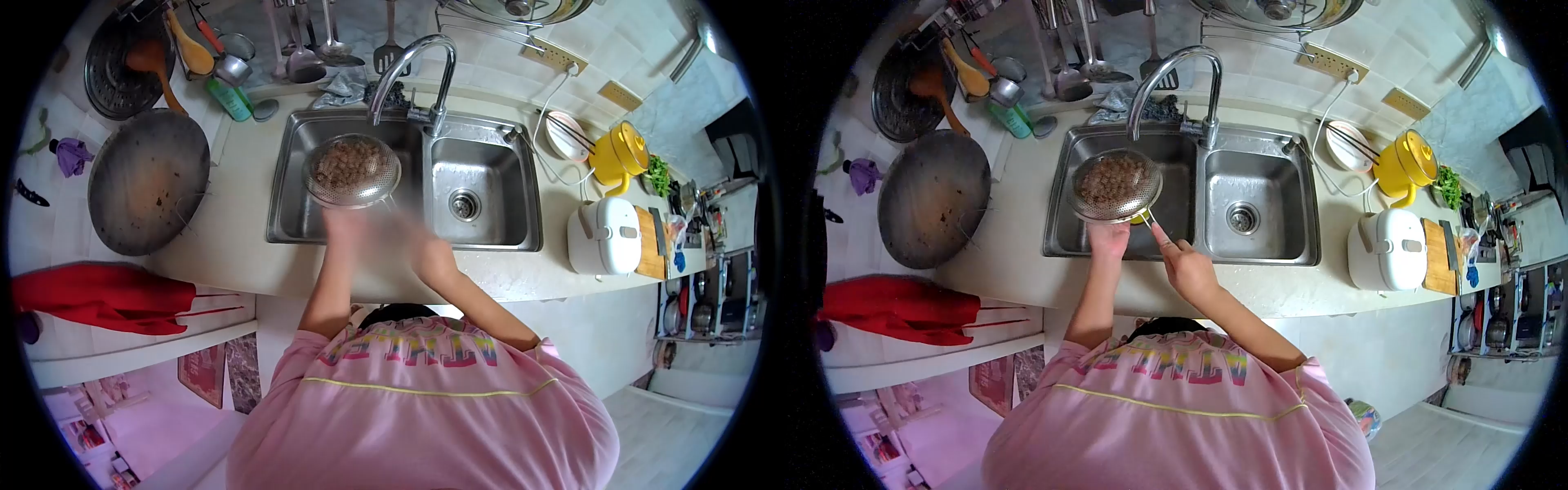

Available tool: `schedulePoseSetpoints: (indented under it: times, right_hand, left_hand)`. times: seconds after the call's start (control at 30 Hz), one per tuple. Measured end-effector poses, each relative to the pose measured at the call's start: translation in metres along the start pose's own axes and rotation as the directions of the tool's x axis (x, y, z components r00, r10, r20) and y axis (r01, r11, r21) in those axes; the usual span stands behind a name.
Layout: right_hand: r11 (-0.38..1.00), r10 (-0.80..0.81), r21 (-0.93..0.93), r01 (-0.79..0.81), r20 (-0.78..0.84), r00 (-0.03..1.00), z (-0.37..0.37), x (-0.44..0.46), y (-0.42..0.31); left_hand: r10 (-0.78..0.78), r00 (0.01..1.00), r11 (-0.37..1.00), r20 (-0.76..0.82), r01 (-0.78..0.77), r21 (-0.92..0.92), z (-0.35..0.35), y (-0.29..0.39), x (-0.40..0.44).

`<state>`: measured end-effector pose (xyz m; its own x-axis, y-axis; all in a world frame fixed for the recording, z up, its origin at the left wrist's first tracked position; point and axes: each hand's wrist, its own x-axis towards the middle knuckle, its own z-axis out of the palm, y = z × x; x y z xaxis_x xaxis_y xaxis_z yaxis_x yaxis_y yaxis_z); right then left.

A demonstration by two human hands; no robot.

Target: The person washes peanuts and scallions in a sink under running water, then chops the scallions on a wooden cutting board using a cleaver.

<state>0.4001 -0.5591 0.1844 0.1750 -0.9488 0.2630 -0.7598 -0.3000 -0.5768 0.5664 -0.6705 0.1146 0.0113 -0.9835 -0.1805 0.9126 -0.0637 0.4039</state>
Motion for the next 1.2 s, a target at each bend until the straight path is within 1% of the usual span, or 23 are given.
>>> schedulePoseSetpoints:
  times: [0.07, 0.17, 0.27, 0.37, 0.4, 0.5, 0.53, 0.57, 0.63, 0.67, 0.7, 0.73, 0.77, 0.8, 0.83, 0.9, 0.93, 1.0, 1.07, 1.1, 1.13, 1.17, 1.2]
  right_hand:
    - [0.997, -0.043, 0.062, 0.044, -0.013, 0.999, 0.006, 0.000, -0.001]
    - [0.990, -0.055, 0.127, 0.060, -0.043, 0.998, 0.018, -0.003, -0.005]
    - [0.989, -0.061, 0.132, 0.067, -0.046, 0.997, 0.027, -0.006, -0.001]
    - [0.982, -0.074, 0.170, 0.083, -0.061, 0.995, 0.041, -0.009, 0.005]
    - [0.978, -0.075, 0.192, 0.088, -0.071, 0.995, 0.046, -0.010, 0.007]
    - [0.925, -0.054, 0.371, 0.082, -0.085, 0.995, 0.057, -0.009, 0.008]
    - [0.903, -0.050, 0.422, 0.085, -0.094, 0.994, 0.062, -0.008, 0.009]
    - [0.883, -0.054, 0.459, 0.100, -0.112, 0.992, 0.068, -0.005, 0.009]
    - [0.777, 0.057, 0.628, -0.049, 0.007, 0.998, 0.069, -0.003, 0.009]
    - [0.652, 0.151, 0.724, -0.223, 0.164, 0.975, 0.064, -0.005, 0.005]
    - [0.515, 0.195, 0.787, -0.339, 0.277, 0.941, 0.065, -0.006, 0.004]
    - [0.363, 0.236, 0.816, -0.449, 0.385, 0.892, 0.065, -0.008, 0.002]
    - [0.219, 0.252, 0.839, -0.497, 0.444, 0.860, 0.069, -0.009, 0.002]
    - [0.078, 0.254, 0.847, -0.526, 0.493, 0.832, 0.072, -0.011, 0.002]
    - [-0.066, 0.256, 0.836, -0.544, 0.541, 0.801, 0.074, -0.011, 0.001]
    - [-0.306, 0.235, 0.782, -0.542, 0.614, 0.753, 0.077, -0.013, -0.002]
    - [-0.409, 0.222, 0.741, -0.533, 0.647, 0.730, 0.079, -0.014, -0.003]
    - [-0.601, 0.164, 0.624, -0.500, 0.708, 0.687, 0.088, -0.016, 0.000]
    - [-0.776, 0.034, 0.450, -0.442, 0.730, 0.683, 0.092, -0.020, 0.002]
    - [-0.842, -0.031, 0.346, -0.415, 0.736, 0.676, 0.093, -0.022, 0.003]
    - [-0.913, -0.161, 0.170, -0.371, 0.685, 0.711, 0.095, -0.026, 0.006]
    - [-0.942, -0.276, -0.018, -0.334, 0.605, 0.746, 0.097, -0.030, 0.009]
    - [-0.945, -0.283, -0.035, -0.325, 0.589, 0.757, 0.098, -0.034, 0.012]
  left_hand:
    - [-0.052, 0.993, 0.994, 0.101, 0.061, -0.092, 0.000, 0.004, -0.001]
    - [-0.080, 0.997, 0.992, 0.010, 0.081, -0.098, 0.007, 0.013, 0.001]
    - [-0.211, 0.973, 0.957, 0.094, 0.225, -0.185, 0.027, 0.020, -0.011]
    - [-0.101, 0.990, 0.975, 0.095, 0.118, -0.187, 0.009, 0.013, 0.001]
    - [-0.068, 0.994, 0.986, 0.085, 0.080, -0.148, 0.001, 0.011, 0.003]
    - [-0.100, 0.991, 0.974, 0.090, 0.116, -0.194, 0.008, 0.021, 0.003]
    - [-0.042, 0.999, 0.994, 0.003, 0.042, -0.104, 0.009, 0.017, 0.012]
    - [-0.041, 0.993, 0.999, -0.111, 0.041, -0.001, 0.020, 0.019, 0.006]
    - [0.004, 0.947, 0.977, -0.321, 0.064, 0.203, 0.042, 0.023, -0.002]
    - [0.018, 0.952, 0.932, -0.305, 0.094, 0.349, 0.037, 0.021, 0.002]
    - [0.120, 0.939, 0.832, -0.322, 0.082, 0.549, 0.033, 0.018, 0.007]
    - [0.222, 0.923, 0.688, -0.315, 0.080, 0.721, 0.030, 0.015, 0.014]
    - [0.318, 0.905, 0.509, -0.285, 0.090, 0.856, 0.025, 0.012, 0.020]
    - [0.350, 0.909, 0.333, -0.227, 0.105, 0.937, 0.018, 0.010, 0.026]
    - [0.376, 0.907, 0.201, -0.188, 0.119, 0.972, 0.019, 0.009, 0.026]
    - [0.407, 0.908, -0.069, -0.102, 0.142, 0.987, 0.022, 0.005, 0.026]
    - [0.408, 0.910, -0.157, -0.077, 0.153, 0.976, 0.025, 0.004, 0.028]
    - [0.367, 0.924, -0.352, -0.108, 0.245, 0.903, 0.028, -0.002, 0.027]
    - [0.340, 0.933, -0.527, -0.119, 0.294, 0.798, 0.051, -0.006, 0.012]
    - [0.300, 0.948, -0.608, -0.108, 0.278, 0.744, 0.052, -0.011, 0.011]
    - [0.259, 0.960, -0.683, -0.103, 0.258, 0.683, 0.053, -0.014, 0.011]
    - [0.219, 0.970, -0.751, -0.101, 0.234, 0.617, 0.054, -0.018, 0.010]
    - [0.199, 0.976, -0.754, -0.086, 0.209, 0.623, 0.050, -0.023, 0.011]
